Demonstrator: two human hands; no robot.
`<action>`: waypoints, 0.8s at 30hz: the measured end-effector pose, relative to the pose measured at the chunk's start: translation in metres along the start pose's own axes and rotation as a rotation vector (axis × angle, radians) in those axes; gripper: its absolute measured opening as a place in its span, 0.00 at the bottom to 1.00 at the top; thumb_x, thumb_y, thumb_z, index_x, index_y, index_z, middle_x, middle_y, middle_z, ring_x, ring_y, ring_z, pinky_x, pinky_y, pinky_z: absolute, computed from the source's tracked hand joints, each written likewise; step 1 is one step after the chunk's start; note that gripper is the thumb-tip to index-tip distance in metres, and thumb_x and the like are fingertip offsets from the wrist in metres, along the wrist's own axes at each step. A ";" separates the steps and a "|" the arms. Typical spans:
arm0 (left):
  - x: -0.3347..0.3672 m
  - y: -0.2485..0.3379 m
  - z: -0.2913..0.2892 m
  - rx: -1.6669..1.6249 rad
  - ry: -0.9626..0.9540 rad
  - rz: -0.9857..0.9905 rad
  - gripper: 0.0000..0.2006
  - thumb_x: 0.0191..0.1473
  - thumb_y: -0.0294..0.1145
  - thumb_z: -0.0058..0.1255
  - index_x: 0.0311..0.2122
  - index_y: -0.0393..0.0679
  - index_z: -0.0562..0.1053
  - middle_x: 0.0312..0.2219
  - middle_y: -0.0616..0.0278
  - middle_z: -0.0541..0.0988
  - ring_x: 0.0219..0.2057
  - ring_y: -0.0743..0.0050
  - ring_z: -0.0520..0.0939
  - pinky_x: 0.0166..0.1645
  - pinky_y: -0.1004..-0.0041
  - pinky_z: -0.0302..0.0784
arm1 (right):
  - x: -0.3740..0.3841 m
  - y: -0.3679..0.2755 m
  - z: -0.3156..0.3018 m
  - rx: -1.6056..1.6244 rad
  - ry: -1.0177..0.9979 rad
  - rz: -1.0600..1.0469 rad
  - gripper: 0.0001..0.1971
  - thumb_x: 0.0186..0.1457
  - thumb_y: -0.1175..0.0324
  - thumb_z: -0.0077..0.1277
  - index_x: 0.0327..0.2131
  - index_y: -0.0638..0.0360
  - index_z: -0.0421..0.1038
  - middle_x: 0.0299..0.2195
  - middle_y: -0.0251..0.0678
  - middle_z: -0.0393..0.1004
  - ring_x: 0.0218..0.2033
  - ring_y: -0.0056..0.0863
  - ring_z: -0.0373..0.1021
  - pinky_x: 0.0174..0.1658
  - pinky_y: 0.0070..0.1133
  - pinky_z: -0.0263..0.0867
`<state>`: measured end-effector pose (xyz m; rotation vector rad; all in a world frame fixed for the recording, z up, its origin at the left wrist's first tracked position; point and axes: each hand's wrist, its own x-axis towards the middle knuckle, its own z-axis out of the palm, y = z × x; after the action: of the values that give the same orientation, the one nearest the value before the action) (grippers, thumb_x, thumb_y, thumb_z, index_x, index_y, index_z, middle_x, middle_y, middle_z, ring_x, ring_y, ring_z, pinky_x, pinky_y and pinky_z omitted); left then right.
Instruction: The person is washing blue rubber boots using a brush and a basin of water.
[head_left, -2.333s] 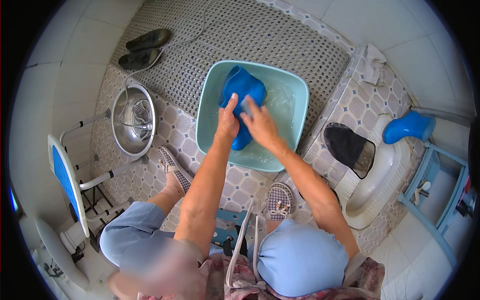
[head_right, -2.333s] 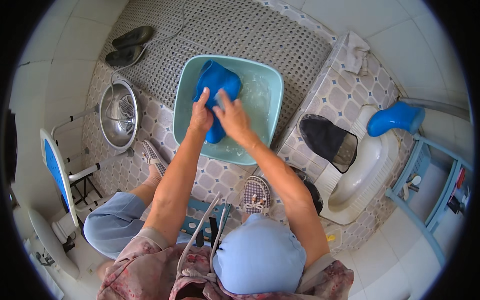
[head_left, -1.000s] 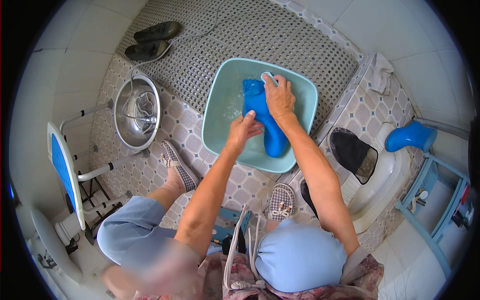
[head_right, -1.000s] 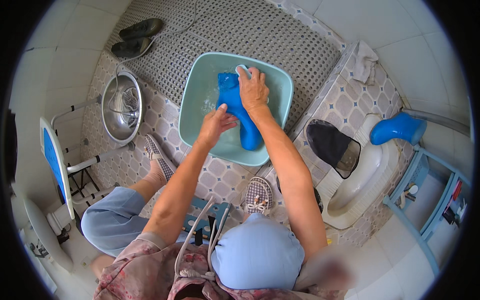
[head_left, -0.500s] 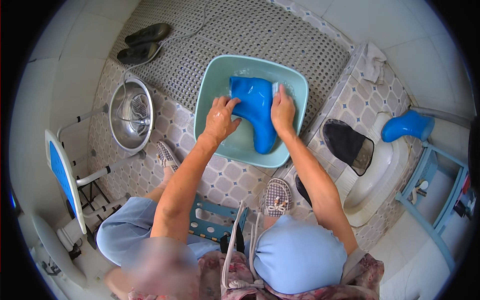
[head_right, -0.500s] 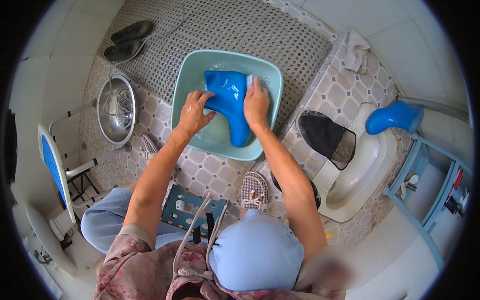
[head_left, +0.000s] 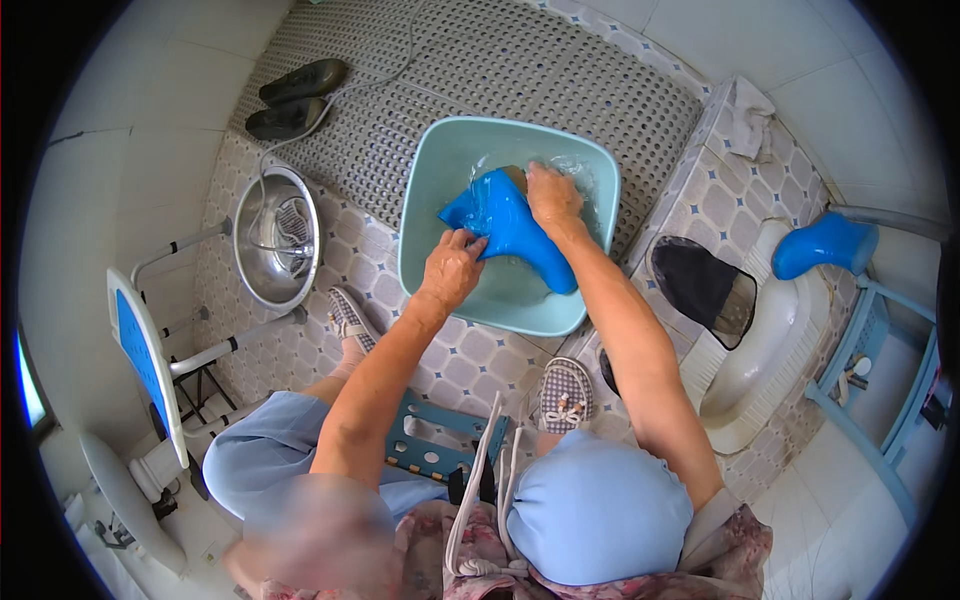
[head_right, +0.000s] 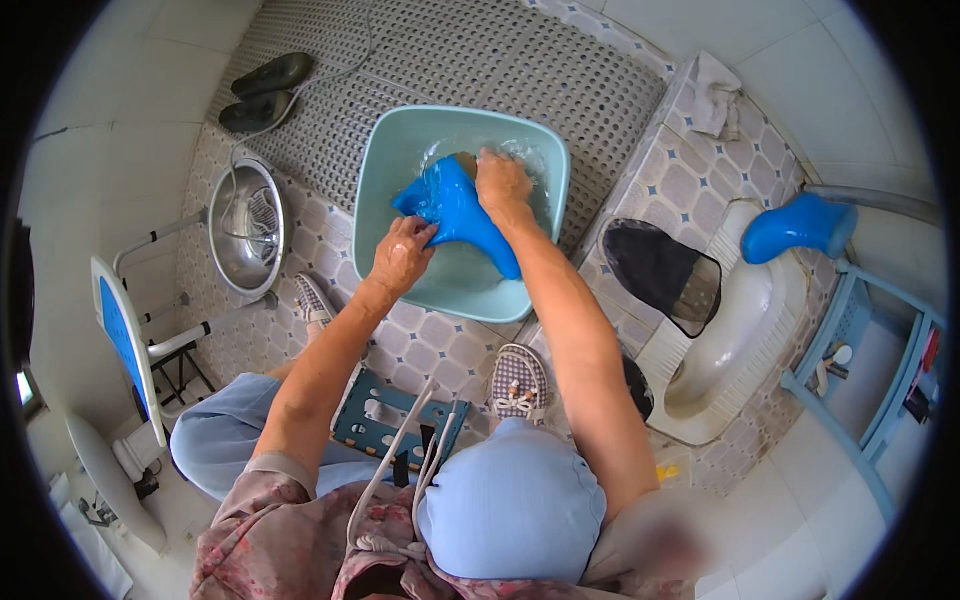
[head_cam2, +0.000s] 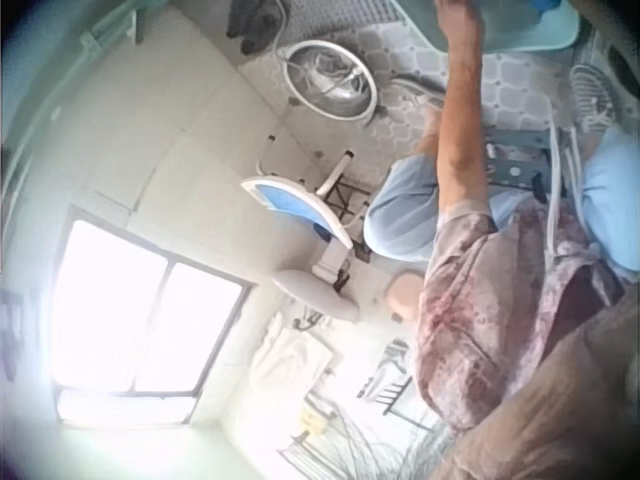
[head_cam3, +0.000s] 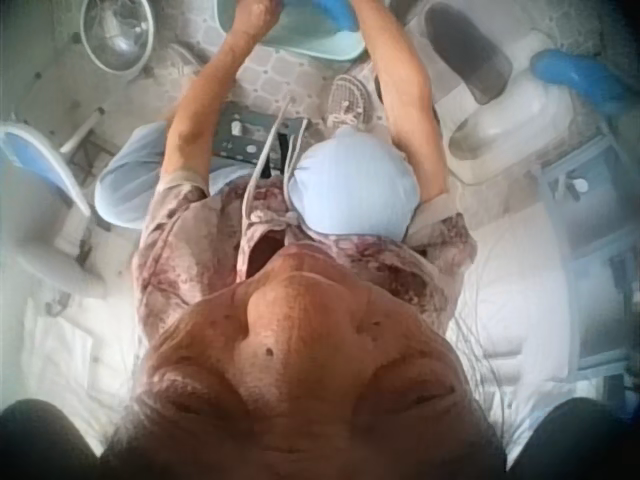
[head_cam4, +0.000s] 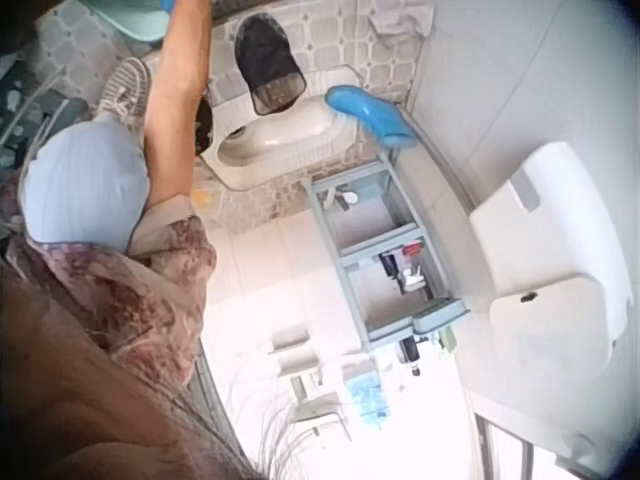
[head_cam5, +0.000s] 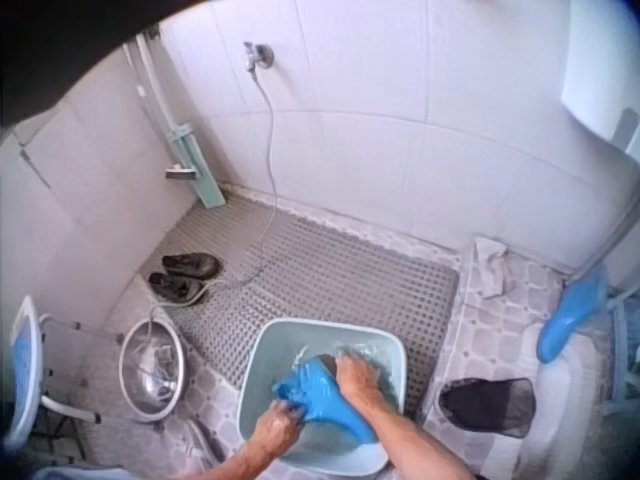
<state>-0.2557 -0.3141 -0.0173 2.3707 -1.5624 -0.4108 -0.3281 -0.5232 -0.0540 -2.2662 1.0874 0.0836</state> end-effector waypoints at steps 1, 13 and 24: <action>-0.002 0.003 -0.006 0.011 0.025 0.024 0.16 0.45 0.28 0.59 0.43 0.44 0.79 0.39 0.57 0.78 0.41 0.56 0.77 0.49 0.62 0.75 | 0.000 0.003 0.003 0.002 0.004 -0.002 0.15 0.62 0.62 0.44 0.50 0.52 0.71 0.42 0.43 0.76 0.46 0.51 0.70 0.47 0.40 0.70; 0.017 0.018 -0.067 -0.276 0.026 -0.001 0.07 0.47 0.29 0.56 0.29 0.35 0.77 0.32 0.53 0.82 0.27 0.51 0.81 0.33 0.64 0.77 | -0.063 0.002 -0.069 0.384 0.160 -0.170 0.17 0.60 0.65 0.47 0.51 0.58 0.71 0.45 0.48 0.75 0.45 0.48 0.72 0.47 0.36 0.68; 0.026 0.002 -0.028 -0.702 -0.038 -0.601 0.13 0.47 0.36 0.55 0.27 0.34 0.77 0.16 0.56 0.76 0.20 0.70 0.75 0.28 0.65 0.71 | -0.109 -0.039 0.007 0.463 0.227 -0.369 0.19 0.58 0.67 0.51 0.54 0.52 0.70 0.46 0.38 0.72 0.43 0.42 0.68 0.46 0.33 0.68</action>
<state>-0.2372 -0.3371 0.0072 2.1797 -0.5182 -0.9446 -0.3707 -0.4262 -0.0061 -2.0360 0.6847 -0.5321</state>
